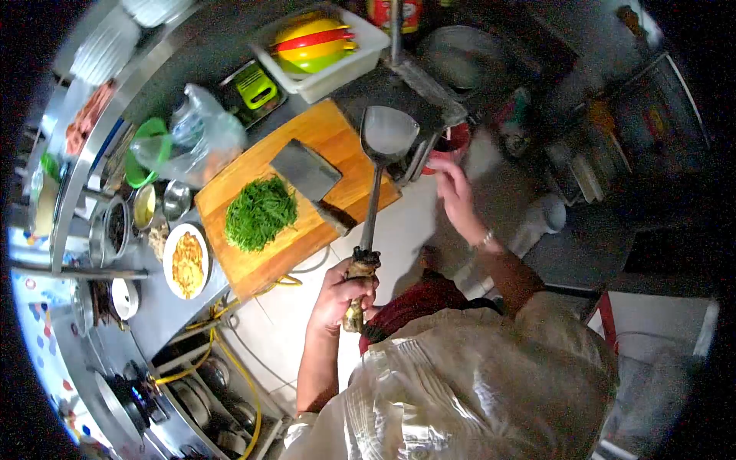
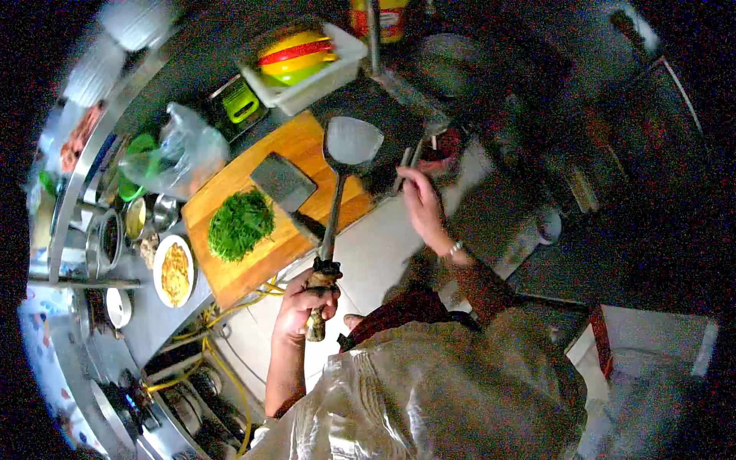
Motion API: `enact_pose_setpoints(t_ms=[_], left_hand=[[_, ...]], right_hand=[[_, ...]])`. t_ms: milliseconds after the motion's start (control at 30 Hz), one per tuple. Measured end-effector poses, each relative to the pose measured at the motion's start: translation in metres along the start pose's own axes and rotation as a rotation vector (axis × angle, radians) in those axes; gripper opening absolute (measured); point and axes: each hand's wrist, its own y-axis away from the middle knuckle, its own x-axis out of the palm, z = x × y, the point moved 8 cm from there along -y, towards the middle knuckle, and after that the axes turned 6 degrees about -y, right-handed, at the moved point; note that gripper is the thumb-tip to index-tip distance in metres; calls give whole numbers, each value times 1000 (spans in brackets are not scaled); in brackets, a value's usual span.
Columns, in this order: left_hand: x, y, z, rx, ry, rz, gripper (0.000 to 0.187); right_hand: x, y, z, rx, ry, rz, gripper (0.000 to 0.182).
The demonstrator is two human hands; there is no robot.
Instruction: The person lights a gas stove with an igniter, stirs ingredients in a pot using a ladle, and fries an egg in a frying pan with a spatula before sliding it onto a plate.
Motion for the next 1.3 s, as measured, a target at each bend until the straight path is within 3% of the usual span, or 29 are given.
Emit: enact_pose_setpoints(t_ms=[33, 67, 133, 267, 333, 433, 567, 633, 667, 733, 800, 833, 867, 933, 1067, 1133, 1267, 1300], left_hand=[[1, -11, 1, 10, -18, 26, 42], [5, -23, 1, 21, -35, 49, 42], [16, -44, -3, 16, -60, 36, 41], [49, -95, -12, -2, -112, 21, 37], [65, -123, -17, 28, -97, 10, 36], [96, -162, -27, 20, -167, 4, 33], [118, -203, -31, 13, -202, -9, 33], [123, -217, -36, 15, -200, -14, 34], [123, -225, -39, 13, -233, -30, 34], [126, -236, -43, 18, -260, -62, 34], [128, -241, -49, 40, -206, -67, 34], [129, -242, -52, 46, -190, -63, 32], [129, -242, -54, 59, -186, -82, 32], [121, -236, -57, 82, -274, -200, 31], [100, -222, -48, 7, -347, -230, 39], [94, -203, -53, 158, -373, -260, 34], [72, -164, -28, 100, -295, -261, 34], [65, -150, -13, 200, -203, -277, 35]], right_hand=[[0, -17, 18, -85, 190, 65, 28], [-8, -34, 20, -80, 194, 48, 28], [-17, -62, 40, -363, 578, 16, 30], [-57, -111, 23, -177, 494, 47, 31], [-75, -133, 24, -338, 502, 55, 32], [-112, -173, -4, -199, 401, 27, 31], [-137, -223, -9, -271, 503, 114, 29], [-179, -270, -60, -288, 317, -82, 40], [-225, -292, -65, -333, 685, -317, 39], [-227, -304, -25, -62, 580, -438, 40], [-242, -352, -72, 42, 725, -292, 46], [-236, -363, -71, 206, 522, -254, 51], [-232, -377, -91, 198, 514, -233, 51], [-250, -410, -148, -8, -44, -394, 51], [-230, -420, -171, 82, 237, -17, 53], [-216, -416, -194, 99, 257, 148, 54], [-215, -405, -231, 116, 144, 252, 57], [-212, -404, -238, 112, 97, 236, 58]])
